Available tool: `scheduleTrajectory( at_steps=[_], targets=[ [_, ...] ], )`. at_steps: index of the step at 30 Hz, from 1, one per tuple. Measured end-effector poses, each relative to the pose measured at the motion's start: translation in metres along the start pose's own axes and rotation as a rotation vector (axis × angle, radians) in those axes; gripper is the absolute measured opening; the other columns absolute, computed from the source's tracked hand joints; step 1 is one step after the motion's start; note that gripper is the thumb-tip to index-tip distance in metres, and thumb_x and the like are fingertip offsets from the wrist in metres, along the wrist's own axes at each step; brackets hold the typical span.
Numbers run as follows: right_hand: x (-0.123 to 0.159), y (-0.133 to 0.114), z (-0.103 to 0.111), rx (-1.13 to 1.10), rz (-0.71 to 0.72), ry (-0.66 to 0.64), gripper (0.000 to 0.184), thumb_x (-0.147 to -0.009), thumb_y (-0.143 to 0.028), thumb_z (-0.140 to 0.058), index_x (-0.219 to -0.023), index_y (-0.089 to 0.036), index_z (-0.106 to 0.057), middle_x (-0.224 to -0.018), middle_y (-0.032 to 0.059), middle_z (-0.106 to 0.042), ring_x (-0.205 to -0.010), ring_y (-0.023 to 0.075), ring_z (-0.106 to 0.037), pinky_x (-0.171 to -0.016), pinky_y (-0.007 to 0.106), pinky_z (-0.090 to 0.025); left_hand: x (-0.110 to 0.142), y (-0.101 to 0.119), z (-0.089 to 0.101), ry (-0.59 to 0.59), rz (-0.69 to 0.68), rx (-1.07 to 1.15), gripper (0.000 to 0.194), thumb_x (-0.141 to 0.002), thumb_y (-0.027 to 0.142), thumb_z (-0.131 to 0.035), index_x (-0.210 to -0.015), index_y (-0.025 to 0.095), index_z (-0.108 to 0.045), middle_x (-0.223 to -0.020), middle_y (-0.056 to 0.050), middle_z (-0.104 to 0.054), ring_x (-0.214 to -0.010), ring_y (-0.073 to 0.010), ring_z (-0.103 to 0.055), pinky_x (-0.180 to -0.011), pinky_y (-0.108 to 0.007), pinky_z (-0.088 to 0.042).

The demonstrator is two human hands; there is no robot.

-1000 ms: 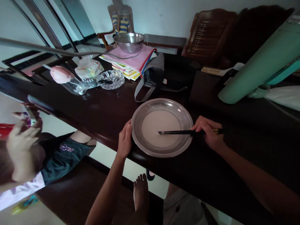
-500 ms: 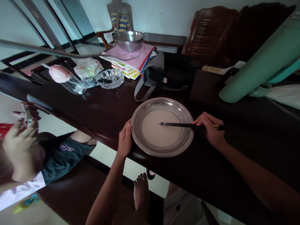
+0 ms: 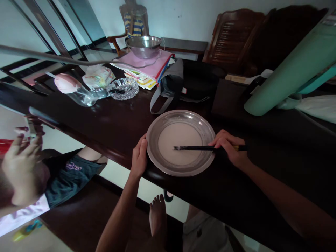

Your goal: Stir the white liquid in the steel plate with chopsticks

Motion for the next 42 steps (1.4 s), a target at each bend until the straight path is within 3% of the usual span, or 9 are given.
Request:
scheduleTrajectory(
  at_steps=[5,10,15,20,25,29,34,39,42],
  targets=[
    [0.000,0.001,0.012,0.016,-0.008,0.145,0.035,-0.097,-0.024,-0.053,-0.064,-0.023,-0.065,-0.070,0.0012,-0.070,-0.066,0.0171,-0.061,-0.066,0.034,-0.047,0.000,0.000,-0.001,-0.001,0.004,0.014,0.057,-0.097,0.059,-0.042,-0.128,0.017,-0.066,-0.129,-0.010,-0.069,-0.123,-0.0267,-0.060,-0.110,-0.042,-0.044],
    [0.000,-0.002,0.002,0.022,0.013,0.019,0.032,-0.097,-0.026,-0.054,-0.067,-0.024,-0.067,-0.074,0.0022,-0.073,-0.072,0.0194,-0.062,-0.069,0.036,-0.048,0.000,0.003,-0.001,-0.001,-0.004,0.006,0.055,-0.097,0.058,-0.042,-0.127,0.018,-0.066,-0.128,-0.009,-0.069,-0.122,-0.0250,-0.061,-0.108,-0.040,-0.046],
    [0.001,0.002,0.014,0.012,-0.035,0.158,0.038,-0.097,-0.030,-0.053,-0.062,-0.024,-0.064,-0.068,0.0015,-0.070,-0.066,0.0183,-0.062,-0.065,0.035,-0.047,0.000,0.004,-0.001,-0.008,-0.014,0.003,0.054,-0.098,0.057,-0.042,-0.127,0.019,-0.067,-0.127,-0.009,-0.070,-0.121,-0.0246,-0.062,-0.107,-0.040,-0.047],
    [-0.001,0.000,0.000,0.042,-0.021,0.005,0.032,-0.096,-0.033,-0.056,-0.067,-0.026,-0.068,-0.074,0.0026,-0.073,-0.074,0.0213,-0.064,-0.070,0.038,-0.050,0.000,0.004,0.000,0.004,-0.003,0.008,0.054,-0.098,0.057,-0.043,-0.127,0.019,-0.067,-0.128,-0.010,-0.069,-0.122,-0.0254,-0.061,-0.108,-0.040,-0.046],
    [0.000,0.004,0.014,0.014,-0.071,0.173,0.038,-0.096,-0.038,-0.055,-0.062,-0.026,-0.064,-0.069,0.0024,-0.070,-0.066,0.0203,-0.063,-0.066,0.038,-0.049,0.000,0.003,-0.001,0.001,-0.005,0.004,0.054,-0.098,0.057,-0.042,-0.126,0.018,-0.067,-0.128,-0.010,-0.069,-0.122,-0.0252,-0.061,-0.108,-0.040,-0.046],
    [-0.001,0.001,0.002,0.034,-0.033,0.024,0.034,-0.096,-0.035,-0.056,-0.065,-0.025,-0.067,-0.074,0.0030,-0.073,-0.071,0.0213,-0.063,-0.068,0.039,-0.050,0.001,0.003,-0.001,-0.004,0.000,0.010,0.054,-0.098,0.057,-0.042,-0.128,0.018,-0.066,-0.129,-0.010,-0.069,-0.122,-0.0250,-0.061,-0.109,-0.039,-0.045],
    [0.000,0.003,0.014,0.007,-0.024,0.161,0.036,-0.097,-0.032,-0.055,-0.063,-0.024,-0.065,-0.068,0.0013,-0.071,-0.065,0.0188,-0.063,-0.065,0.036,-0.048,0.001,0.002,-0.001,-0.009,0.004,0.009,0.057,-0.098,0.058,-0.042,-0.130,0.016,-0.065,-0.131,-0.010,-0.068,-0.124,-0.0258,-0.060,-0.110,-0.040,-0.044],
    [0.001,0.002,0.003,0.015,-0.008,0.038,0.034,-0.096,-0.034,-0.055,-0.065,-0.025,-0.067,-0.073,0.0030,-0.073,-0.069,0.0204,-0.064,-0.066,0.038,-0.050,0.001,0.001,-0.001,-0.007,0.003,0.020,0.055,-0.098,0.057,-0.042,-0.129,0.019,-0.065,-0.131,-0.010,-0.068,-0.125,-0.0253,-0.059,-0.110,-0.040,-0.044],
    [0.000,0.004,0.010,0.061,-0.039,0.121,0.034,-0.096,-0.036,-0.057,-0.065,-0.025,-0.067,-0.072,0.0028,-0.072,-0.071,0.0209,-0.064,-0.068,0.038,-0.049,0.001,0.000,-0.001,-0.006,0.006,0.020,0.055,-0.098,0.057,-0.042,-0.129,0.019,-0.066,-0.130,-0.010,-0.068,-0.123,-0.0255,-0.060,-0.109,-0.041,-0.044]
  ],
)
Point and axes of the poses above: each hand's wrist, its own x-axis away from the middle knuckle, its own z-axis out of the back of the hand, y = z × x, the point moved 8 cm from there along -x, towards the middle knuckle
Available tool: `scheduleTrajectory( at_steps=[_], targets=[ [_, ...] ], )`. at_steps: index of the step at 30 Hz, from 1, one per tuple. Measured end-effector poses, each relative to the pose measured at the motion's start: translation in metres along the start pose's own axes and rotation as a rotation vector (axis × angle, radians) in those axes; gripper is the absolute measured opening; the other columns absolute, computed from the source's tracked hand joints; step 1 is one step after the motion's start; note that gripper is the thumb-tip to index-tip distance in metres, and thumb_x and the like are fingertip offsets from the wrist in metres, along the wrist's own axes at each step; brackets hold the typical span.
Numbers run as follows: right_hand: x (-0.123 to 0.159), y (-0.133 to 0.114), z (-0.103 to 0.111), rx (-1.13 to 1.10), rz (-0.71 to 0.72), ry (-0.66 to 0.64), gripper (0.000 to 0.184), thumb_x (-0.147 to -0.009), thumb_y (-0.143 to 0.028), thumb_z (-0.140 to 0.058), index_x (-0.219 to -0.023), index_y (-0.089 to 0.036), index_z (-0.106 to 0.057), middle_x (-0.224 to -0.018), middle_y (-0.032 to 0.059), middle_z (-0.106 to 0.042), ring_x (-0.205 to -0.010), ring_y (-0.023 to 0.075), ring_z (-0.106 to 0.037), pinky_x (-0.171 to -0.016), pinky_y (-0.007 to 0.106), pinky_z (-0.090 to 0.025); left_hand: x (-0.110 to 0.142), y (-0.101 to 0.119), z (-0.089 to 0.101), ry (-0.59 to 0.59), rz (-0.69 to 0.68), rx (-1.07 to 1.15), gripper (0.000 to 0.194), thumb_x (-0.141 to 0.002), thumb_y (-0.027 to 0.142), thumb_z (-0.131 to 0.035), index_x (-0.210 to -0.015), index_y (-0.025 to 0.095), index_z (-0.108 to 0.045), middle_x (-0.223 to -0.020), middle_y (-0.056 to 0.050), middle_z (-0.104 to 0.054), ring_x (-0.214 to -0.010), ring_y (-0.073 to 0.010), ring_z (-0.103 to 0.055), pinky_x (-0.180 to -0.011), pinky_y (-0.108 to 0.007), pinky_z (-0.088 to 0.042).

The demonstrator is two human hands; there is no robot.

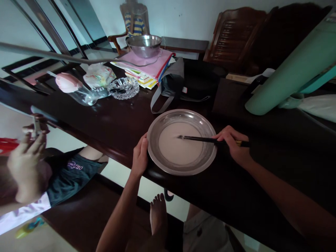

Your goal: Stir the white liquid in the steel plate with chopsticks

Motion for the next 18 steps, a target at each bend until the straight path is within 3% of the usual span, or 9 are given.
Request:
scheduleTrajectory(
  at_steps=[3,7,12,16,18],
  targets=[
    [0.000,0.001,0.004,-0.090,0.004,0.042,0.037,-0.097,-0.034,-0.055,-0.062,-0.025,-0.065,-0.067,0.0011,-0.069,-0.065,0.0191,-0.063,-0.064,0.037,-0.048,0.000,0.000,0.000,0.000,-0.007,0.007,0.055,-0.098,0.058,-0.043,-0.128,0.018,-0.066,-0.129,-0.010,-0.069,-0.123,-0.0258,-0.061,-0.109,-0.041,-0.045],
    [0.000,-0.003,-0.008,-0.019,0.023,-0.089,0.034,-0.096,-0.035,-0.056,-0.066,-0.026,-0.068,-0.074,0.0028,-0.074,-0.072,0.0209,-0.064,-0.069,0.039,-0.050,0.000,0.000,0.001,0.010,-0.008,-0.002,0.055,-0.098,0.058,-0.043,-0.128,0.019,-0.066,-0.128,-0.010,-0.069,-0.123,-0.0260,-0.061,-0.109,-0.042,-0.046],
    [0.000,0.000,0.003,-0.068,-0.023,0.043,0.038,-0.097,-0.036,-0.055,-0.062,-0.025,-0.064,-0.068,0.0018,-0.070,-0.065,0.0195,-0.063,-0.065,0.037,-0.048,0.000,0.002,0.000,-0.002,-0.008,-0.003,0.055,-0.098,0.058,-0.043,-0.128,0.019,-0.066,-0.129,-0.010,-0.069,-0.123,-0.0254,-0.061,-0.109,-0.041,-0.045],
    [0.000,-0.002,-0.007,-0.045,0.003,-0.089,0.034,-0.096,-0.034,-0.056,-0.065,-0.025,-0.066,-0.073,0.0027,-0.073,-0.070,0.0204,-0.064,-0.067,0.038,-0.049,0.000,0.003,0.000,0.002,-0.008,-0.009,0.056,-0.098,0.059,-0.042,-0.127,0.018,-0.066,-0.129,-0.010,-0.069,-0.122,-0.0259,-0.061,-0.109,-0.042,-0.045],
    [0.000,-0.001,-0.005,0.002,-0.003,-0.057,0.034,-0.095,-0.035,-0.057,-0.065,-0.025,-0.067,-0.073,0.0028,-0.073,-0.072,0.0209,-0.064,-0.069,0.038,-0.050,0.000,0.003,0.000,0.003,-0.003,-0.012,0.056,-0.098,0.059,-0.042,-0.128,0.018,-0.066,-0.129,-0.010,-0.069,-0.123,-0.0262,-0.061,-0.110,-0.042,-0.044]
  ],
)
Point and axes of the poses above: each hand's wrist, its own x-axis away from the middle knuckle, its own z-axis out of the back of the hand, y = z × x, the point moved 8 cm from there along -x, towards the middle knuckle
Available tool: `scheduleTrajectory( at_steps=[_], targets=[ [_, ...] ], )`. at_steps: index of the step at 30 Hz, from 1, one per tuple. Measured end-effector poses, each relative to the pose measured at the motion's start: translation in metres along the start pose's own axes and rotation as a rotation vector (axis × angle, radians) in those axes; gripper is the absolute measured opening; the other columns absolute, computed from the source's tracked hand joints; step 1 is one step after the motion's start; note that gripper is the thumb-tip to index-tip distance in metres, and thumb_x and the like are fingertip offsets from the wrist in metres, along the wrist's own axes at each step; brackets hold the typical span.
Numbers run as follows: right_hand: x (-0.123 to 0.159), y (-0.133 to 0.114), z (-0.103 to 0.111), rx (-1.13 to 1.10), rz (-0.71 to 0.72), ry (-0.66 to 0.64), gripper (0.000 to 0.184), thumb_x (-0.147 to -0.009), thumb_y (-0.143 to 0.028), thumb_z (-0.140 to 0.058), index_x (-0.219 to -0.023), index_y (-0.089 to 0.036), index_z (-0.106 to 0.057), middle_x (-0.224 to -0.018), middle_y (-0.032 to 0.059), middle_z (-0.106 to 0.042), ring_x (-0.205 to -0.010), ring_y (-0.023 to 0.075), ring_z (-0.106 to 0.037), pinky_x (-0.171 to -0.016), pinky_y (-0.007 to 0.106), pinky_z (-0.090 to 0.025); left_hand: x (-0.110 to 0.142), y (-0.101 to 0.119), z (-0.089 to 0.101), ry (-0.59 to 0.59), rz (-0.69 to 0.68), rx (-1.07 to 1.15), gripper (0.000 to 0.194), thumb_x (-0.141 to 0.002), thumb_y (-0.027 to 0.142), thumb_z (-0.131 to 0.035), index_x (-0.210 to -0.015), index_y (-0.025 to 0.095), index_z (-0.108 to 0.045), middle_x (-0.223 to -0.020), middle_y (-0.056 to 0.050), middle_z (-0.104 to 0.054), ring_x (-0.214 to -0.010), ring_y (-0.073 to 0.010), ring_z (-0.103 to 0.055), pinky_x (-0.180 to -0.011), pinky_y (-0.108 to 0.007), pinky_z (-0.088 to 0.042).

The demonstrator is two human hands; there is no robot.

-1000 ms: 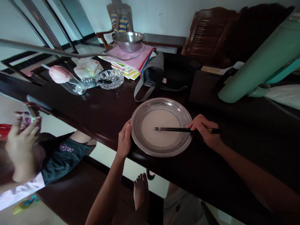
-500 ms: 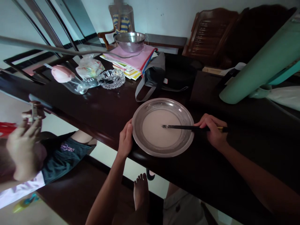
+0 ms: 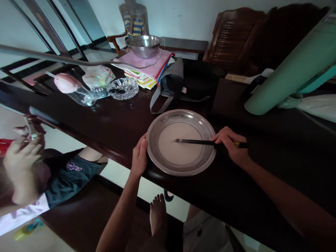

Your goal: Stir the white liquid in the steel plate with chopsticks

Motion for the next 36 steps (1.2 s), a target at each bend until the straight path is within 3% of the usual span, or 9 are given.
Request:
scheduleTrajectory(
  at_steps=[3,8,13,17,22,27,32,36],
  targets=[
    [0.000,0.004,0.009,-0.057,-0.034,0.106,0.038,-0.096,-0.035,-0.056,-0.061,-0.025,-0.063,-0.067,0.0019,-0.070,-0.065,0.0199,-0.063,-0.065,0.038,-0.049,0.000,-0.001,-0.001,-0.009,0.004,0.001,0.056,-0.098,0.058,-0.041,-0.129,0.018,-0.065,-0.129,-0.010,-0.069,-0.123,-0.0260,-0.061,-0.109,-0.042,-0.045],
    [0.000,-0.001,-0.004,-0.034,-0.004,-0.037,0.034,-0.095,-0.037,-0.056,-0.065,-0.026,-0.066,-0.072,0.0028,-0.073,-0.071,0.0211,-0.064,-0.069,0.039,-0.050,0.000,-0.001,0.000,0.001,-0.004,0.001,0.054,-0.098,0.057,-0.042,-0.128,0.019,-0.066,-0.129,-0.009,-0.069,-0.123,-0.0249,-0.061,-0.108,-0.039,-0.046],
    [0.000,0.000,0.008,-0.079,0.001,0.099,0.038,-0.096,-0.035,-0.054,-0.061,-0.025,-0.063,-0.066,0.0016,-0.069,-0.064,0.0198,-0.063,-0.064,0.038,-0.049,0.000,-0.001,0.001,0.003,-0.002,-0.014,0.054,-0.098,0.057,-0.042,-0.127,0.018,-0.066,-0.129,-0.009,-0.069,-0.122,-0.0249,-0.061,-0.107,-0.039,-0.047],
    [0.000,-0.004,-0.004,-0.034,0.050,-0.048,0.033,-0.096,-0.030,-0.055,-0.065,-0.026,-0.067,-0.073,0.0022,-0.074,-0.071,0.0213,-0.063,-0.068,0.039,-0.050,0.000,-0.001,0.001,0.009,-0.002,-0.018,0.054,-0.098,0.056,-0.041,-0.127,0.018,-0.066,-0.128,-0.010,-0.069,-0.121,-0.0255,-0.062,-0.106,-0.040,-0.047],
    [0.000,0.002,0.009,-0.060,-0.004,0.096,0.036,-0.096,-0.031,-0.055,-0.062,-0.025,-0.065,-0.068,0.0012,-0.070,-0.066,0.0197,-0.063,-0.065,0.037,-0.048,0.000,0.000,0.000,0.006,-0.005,0.001,0.055,-0.098,0.058,-0.042,-0.127,0.017,-0.066,-0.129,-0.010,-0.069,-0.122,-0.0255,-0.061,-0.107,-0.039,-0.046],
    [0.001,-0.002,-0.006,-0.045,0.038,-0.067,0.033,-0.096,-0.031,-0.055,-0.066,-0.025,-0.067,-0.073,0.0022,-0.074,-0.072,0.0208,-0.064,-0.068,0.038,-0.050,0.000,-0.003,0.001,0.012,-0.001,0.002,0.056,-0.097,0.059,-0.043,-0.128,0.017,-0.066,-0.129,-0.010,-0.069,-0.123,-0.0256,-0.061,-0.108,-0.039,-0.045],
    [0.000,0.004,0.007,-0.082,-0.001,0.094,0.037,-0.097,-0.032,-0.054,-0.062,-0.025,-0.065,-0.068,0.0015,-0.070,-0.065,0.0189,-0.063,-0.064,0.036,-0.048,0.000,-0.004,0.000,0.004,-0.001,0.007,0.057,-0.098,0.059,-0.043,-0.128,0.017,-0.066,-0.129,-0.010,-0.069,-0.123,-0.0256,-0.061,-0.108,-0.040,-0.045],
    [0.000,-0.001,-0.006,-0.067,0.040,-0.063,0.032,-0.096,-0.027,-0.055,-0.066,-0.025,-0.067,-0.073,0.0021,-0.073,-0.072,0.0200,-0.063,-0.067,0.036,-0.049,-0.001,-0.002,0.000,0.004,-0.010,0.005,0.055,-0.098,0.058,-0.043,-0.128,0.018,-0.066,-0.128,-0.010,-0.069,-0.122,-0.0253,-0.061,-0.109,-0.040,-0.045]
  ],
)
Point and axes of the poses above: each hand's wrist, its own x-axis away from the middle knuckle, its own z-axis out of the back of the hand, y = z × x, the point moved 8 cm from there along -x, towards the middle knuckle
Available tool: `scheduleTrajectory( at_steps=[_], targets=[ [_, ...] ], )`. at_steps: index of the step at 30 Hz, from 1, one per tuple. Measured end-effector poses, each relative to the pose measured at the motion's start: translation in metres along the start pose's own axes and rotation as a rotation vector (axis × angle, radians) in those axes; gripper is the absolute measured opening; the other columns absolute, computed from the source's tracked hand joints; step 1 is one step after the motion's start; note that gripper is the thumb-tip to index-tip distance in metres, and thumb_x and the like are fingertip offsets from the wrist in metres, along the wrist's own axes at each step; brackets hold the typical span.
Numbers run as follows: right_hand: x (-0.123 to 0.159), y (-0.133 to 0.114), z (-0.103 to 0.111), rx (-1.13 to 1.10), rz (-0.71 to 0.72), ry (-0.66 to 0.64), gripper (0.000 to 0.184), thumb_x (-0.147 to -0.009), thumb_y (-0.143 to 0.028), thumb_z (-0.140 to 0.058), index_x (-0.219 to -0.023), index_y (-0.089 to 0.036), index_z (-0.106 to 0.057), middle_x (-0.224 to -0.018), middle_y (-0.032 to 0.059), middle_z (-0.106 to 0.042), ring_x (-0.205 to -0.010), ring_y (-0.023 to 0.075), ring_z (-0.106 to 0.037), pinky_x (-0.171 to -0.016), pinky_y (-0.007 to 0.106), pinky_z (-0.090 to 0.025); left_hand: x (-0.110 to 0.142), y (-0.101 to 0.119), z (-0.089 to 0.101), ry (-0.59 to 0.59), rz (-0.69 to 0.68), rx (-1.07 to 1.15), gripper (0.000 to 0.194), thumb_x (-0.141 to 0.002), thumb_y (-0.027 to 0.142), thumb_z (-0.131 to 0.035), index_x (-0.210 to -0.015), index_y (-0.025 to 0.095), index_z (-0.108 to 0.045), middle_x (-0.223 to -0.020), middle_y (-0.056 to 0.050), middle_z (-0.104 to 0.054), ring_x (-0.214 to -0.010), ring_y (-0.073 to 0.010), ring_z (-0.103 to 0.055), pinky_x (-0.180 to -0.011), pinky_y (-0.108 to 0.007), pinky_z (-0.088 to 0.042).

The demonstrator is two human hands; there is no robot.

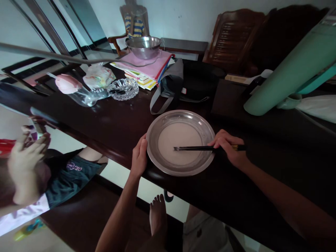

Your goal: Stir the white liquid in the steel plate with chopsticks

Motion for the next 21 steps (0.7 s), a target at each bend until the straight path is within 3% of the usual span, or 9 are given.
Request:
scheduleTrajectory(
  at_steps=[5,10,15,19,21],
  targets=[
    [0.000,0.001,0.014,0.005,-0.022,0.162,0.036,-0.097,-0.027,-0.054,-0.063,-0.024,-0.065,-0.069,0.0009,-0.069,-0.067,0.0182,-0.062,-0.067,0.036,-0.047,0.000,0.000,0.001,0.010,0.006,-0.003,0.056,-0.097,0.058,-0.043,-0.127,0.017,-0.067,-0.127,-0.010,-0.070,-0.122,-0.0255,-0.061,-0.108,-0.041,-0.046],
    [0.000,-0.001,0.003,0.022,0.000,0.033,0.033,-0.096,-0.029,-0.056,-0.066,-0.025,-0.067,-0.073,0.0019,-0.072,-0.072,0.0201,-0.062,-0.069,0.037,-0.048,0.000,0.000,0.001,0.000,-0.004,0.005,0.055,-0.098,0.057,-0.044,-0.128,0.018,-0.066,-0.127,-0.010,-0.070,-0.121,-0.0248,-0.062,-0.108,-0.040,-0.046],
    [-0.001,0.001,0.014,-0.031,-0.001,0.139,0.038,-0.098,-0.031,-0.054,-0.062,-0.024,-0.065,-0.067,0.0013,-0.069,-0.064,0.0185,-0.061,-0.064,0.036,-0.047,0.000,-0.002,0.000,-0.004,0.002,0.010,0.055,-0.098,0.057,-0.043,-0.128,0.017,-0.066,-0.128,-0.010,-0.069,-0.122,-0.0252,-0.061,-0.108,-0.041,-0.045],
    [-0.001,0.001,0.002,-0.002,0.001,0.000,0.032,-0.096,-0.028,-0.056,-0.067,-0.025,-0.068,-0.072,0.0023,-0.073,-0.071,0.0202,-0.063,-0.068,0.037,-0.049,0.000,-0.002,0.001,-0.003,0.003,-0.001,0.056,-0.098,0.058,-0.042,-0.129,0.017,-0.065,-0.129,-0.010,-0.069,-0.122,-0.0251,-0.061,-0.109,-0.040,-0.045],
    [-0.001,0.001,0.004,0.049,-0.019,0.033,0.030,-0.095,-0.028,-0.057,-0.067,-0.025,-0.068,-0.073,0.0024,-0.072,-0.074,0.0206,-0.064,-0.070,0.037,-0.049,0.000,-0.001,0.001,-0.001,0.001,-0.003,0.056,-0.098,0.058,-0.042,-0.129,0.018,-0.065,-0.129,-0.010,-0.069,-0.122,-0.0248,-0.061,-0.108,-0.040,-0.045]
  ],
)
Point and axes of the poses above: each hand's wrist, its own x-axis away from the middle knuckle, its own z-axis out of the back of the hand, y = z × x, the point moved 8 cm from there along -x, towards the middle knuckle
